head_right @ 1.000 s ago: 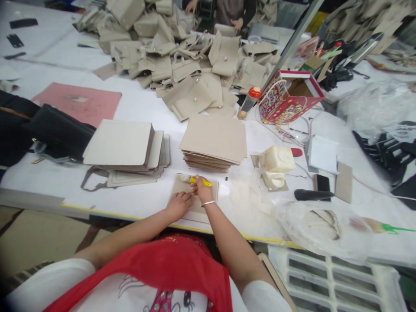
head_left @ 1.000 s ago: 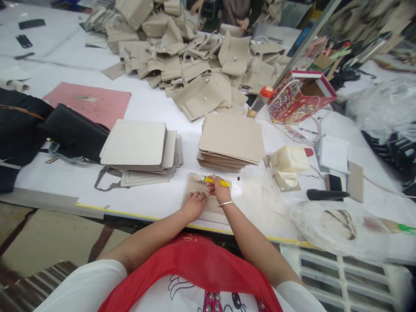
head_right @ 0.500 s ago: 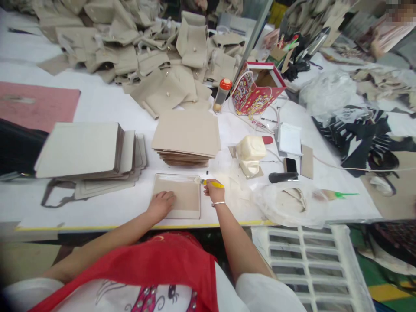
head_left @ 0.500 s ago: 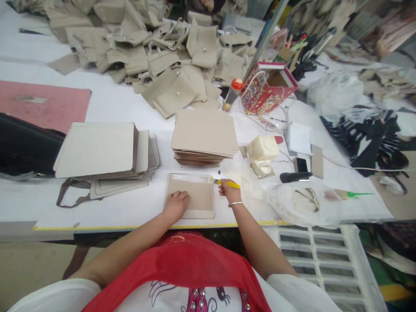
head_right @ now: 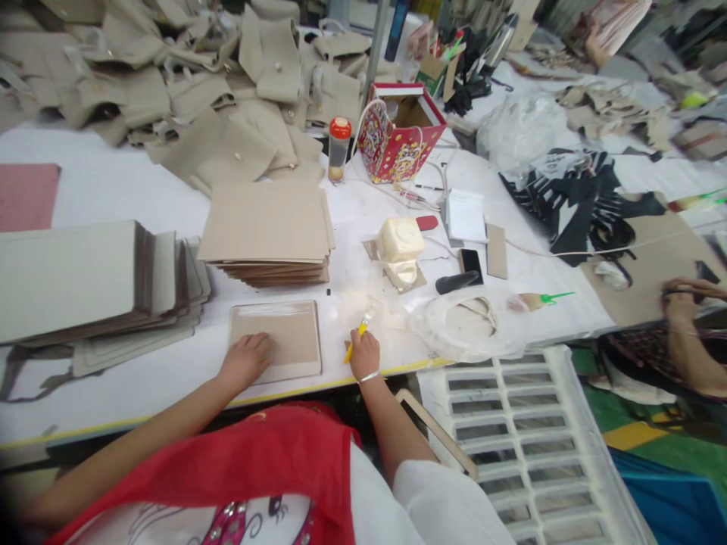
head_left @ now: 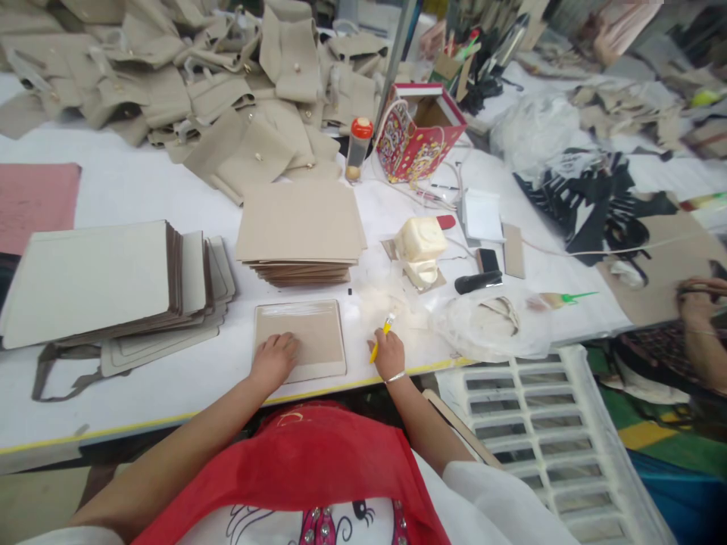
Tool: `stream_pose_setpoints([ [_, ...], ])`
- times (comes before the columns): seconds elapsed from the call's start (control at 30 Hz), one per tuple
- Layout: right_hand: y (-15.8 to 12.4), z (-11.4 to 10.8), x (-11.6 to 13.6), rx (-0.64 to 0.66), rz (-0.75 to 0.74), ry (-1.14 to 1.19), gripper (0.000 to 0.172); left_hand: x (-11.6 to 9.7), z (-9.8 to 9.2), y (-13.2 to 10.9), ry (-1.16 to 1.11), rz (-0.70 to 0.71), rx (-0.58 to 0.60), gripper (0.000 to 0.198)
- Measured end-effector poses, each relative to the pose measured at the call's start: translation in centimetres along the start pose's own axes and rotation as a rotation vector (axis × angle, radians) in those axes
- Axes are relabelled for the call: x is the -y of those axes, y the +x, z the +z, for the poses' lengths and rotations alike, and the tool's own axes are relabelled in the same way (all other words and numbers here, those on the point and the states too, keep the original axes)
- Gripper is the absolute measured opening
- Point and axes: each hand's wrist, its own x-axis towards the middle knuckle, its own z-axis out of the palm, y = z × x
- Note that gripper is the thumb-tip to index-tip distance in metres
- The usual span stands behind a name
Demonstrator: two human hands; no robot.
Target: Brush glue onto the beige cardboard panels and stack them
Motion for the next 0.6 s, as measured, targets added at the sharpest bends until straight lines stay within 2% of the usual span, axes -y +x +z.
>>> stream_pose_setpoints([
  [0.1,0.3,1.0,-0.7,-0.012,0.000,0.005,0.021,-0.1,-0.2,0.0,-0.026,-0.017,0.014,0.036],
  [0.17,0.7,0.5,-1.0,-0.022,0.012,0.083,0.021,-0.5,-0.3,0.1,-0.095,-0.030,-0.004,0.036],
  [0.23,1.1,-0.8,-1.0,-0.059,0.049,0.209,0.019,-1.5,-0.5,0.5,-0.267,-0.047,-0.050,0.039],
  [0.33,1.4,-3.9,0.0,-0.091,0.084,0.468,0.019,-4.0,-1.3,2.1,-0.766,-0.175,-0.046,0.053],
  [0.4,1.5,-6.1,1.2,-0.041,0.056,0.635,0.019,-5.7,-2.3,3.5,-1.224,-0.345,0.081,0.061],
  [0.47,1.6,-7.9,2.5,0.035,0.020,0.746,0.019,-7.0,-3.4,5.0,-1.658,-0.425,0.245,0.057],
  [0.5,1.7,-8.5,3.0,0.073,0.002,0.787,0.019,-7.3,-3.8,5.6,-1.817,-0.443,0.286,0.053],
  [0.53,1.7,-8.9,3.6,0.108,-0.010,0.824,0.018,-7.4,-4.1,6.0,-1.925,-0.458,0.287,0.047],
  [0.6,1.9,-9.0,4.5,0.151,0.004,0.898,0.018,-7.1,-4.2,6.3,-2.007,-0.520,0.187,0.035],
])
